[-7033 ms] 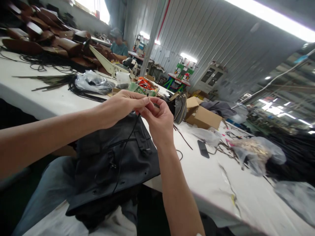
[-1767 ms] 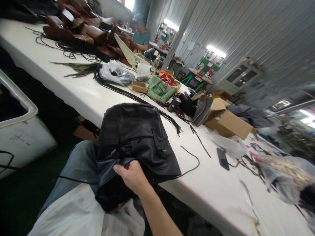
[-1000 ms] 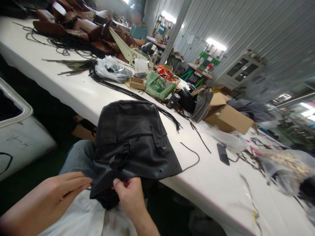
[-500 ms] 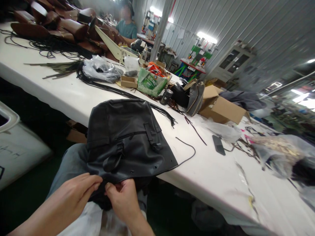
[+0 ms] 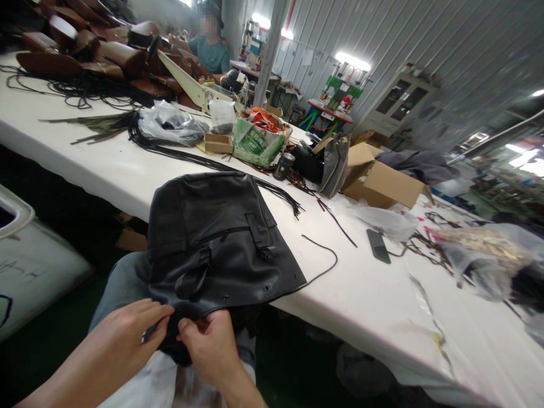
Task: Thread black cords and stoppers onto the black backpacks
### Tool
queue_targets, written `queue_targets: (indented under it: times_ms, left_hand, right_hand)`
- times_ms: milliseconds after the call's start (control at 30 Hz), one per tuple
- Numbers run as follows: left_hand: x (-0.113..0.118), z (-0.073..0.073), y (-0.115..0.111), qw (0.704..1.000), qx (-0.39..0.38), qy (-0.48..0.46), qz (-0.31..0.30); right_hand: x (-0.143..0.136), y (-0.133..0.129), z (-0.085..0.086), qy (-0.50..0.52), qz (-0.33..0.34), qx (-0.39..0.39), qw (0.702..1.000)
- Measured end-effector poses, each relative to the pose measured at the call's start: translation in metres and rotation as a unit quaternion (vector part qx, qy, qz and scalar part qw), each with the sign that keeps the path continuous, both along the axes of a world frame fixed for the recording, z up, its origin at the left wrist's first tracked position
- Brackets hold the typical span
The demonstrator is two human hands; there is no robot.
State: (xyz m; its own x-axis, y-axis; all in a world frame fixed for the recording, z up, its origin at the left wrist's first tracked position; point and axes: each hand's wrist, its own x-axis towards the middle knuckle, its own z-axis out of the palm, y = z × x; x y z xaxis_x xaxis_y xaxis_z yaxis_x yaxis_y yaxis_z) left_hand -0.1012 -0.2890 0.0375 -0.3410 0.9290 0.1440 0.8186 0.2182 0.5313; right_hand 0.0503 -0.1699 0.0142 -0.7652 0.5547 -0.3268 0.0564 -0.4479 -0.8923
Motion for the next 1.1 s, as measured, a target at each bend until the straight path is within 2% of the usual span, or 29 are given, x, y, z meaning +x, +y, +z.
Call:
queue_targets:
  times_ms: [200,367,567,767,867,1000,1100]
  left_hand:
    - [0.003,0.005,0.004,1.000,-0.012,0.003,-0.014]
    - [0.007,0.000,0.010,0.999,-0.032,0.004,-0.032]
    - [0.005,-0.003,0.006,0.998,-0.058,0.004,-0.017]
    - [0.004,-0.003,0.010,0.997,-0.071,-0.010,-0.032]
    - [0.004,-0.009,0.012,0.997,-0.061,-0.034,-0.027]
    - [-0.004,-0.016,-0.003,0.993,-0.101,-0.052,0.017]
    - [-0.013,-0.021,-0.022,0.989,-0.124,-0.056,0.054]
  right_hand:
    - [0.002,-0.001,0.002,0.027,0.012,-0.025,0.999]
    - [0.003,0.000,0.005,0.055,0.026,-0.034,0.998]
    - [0.008,0.005,-0.007,0.040,0.043,-0.026,0.998]
    - [-0.003,-0.002,-0.022,0.000,-0.032,-0.049,0.998]
    - [-0.003,-0.004,-0.024,-0.023,-0.031,-0.043,0.998]
    - [0.019,0.010,-0.025,-0.059,-0.046,-0.018,0.997]
    - [0.046,0.032,-0.026,-0.065,-0.135,-0.046,0.988]
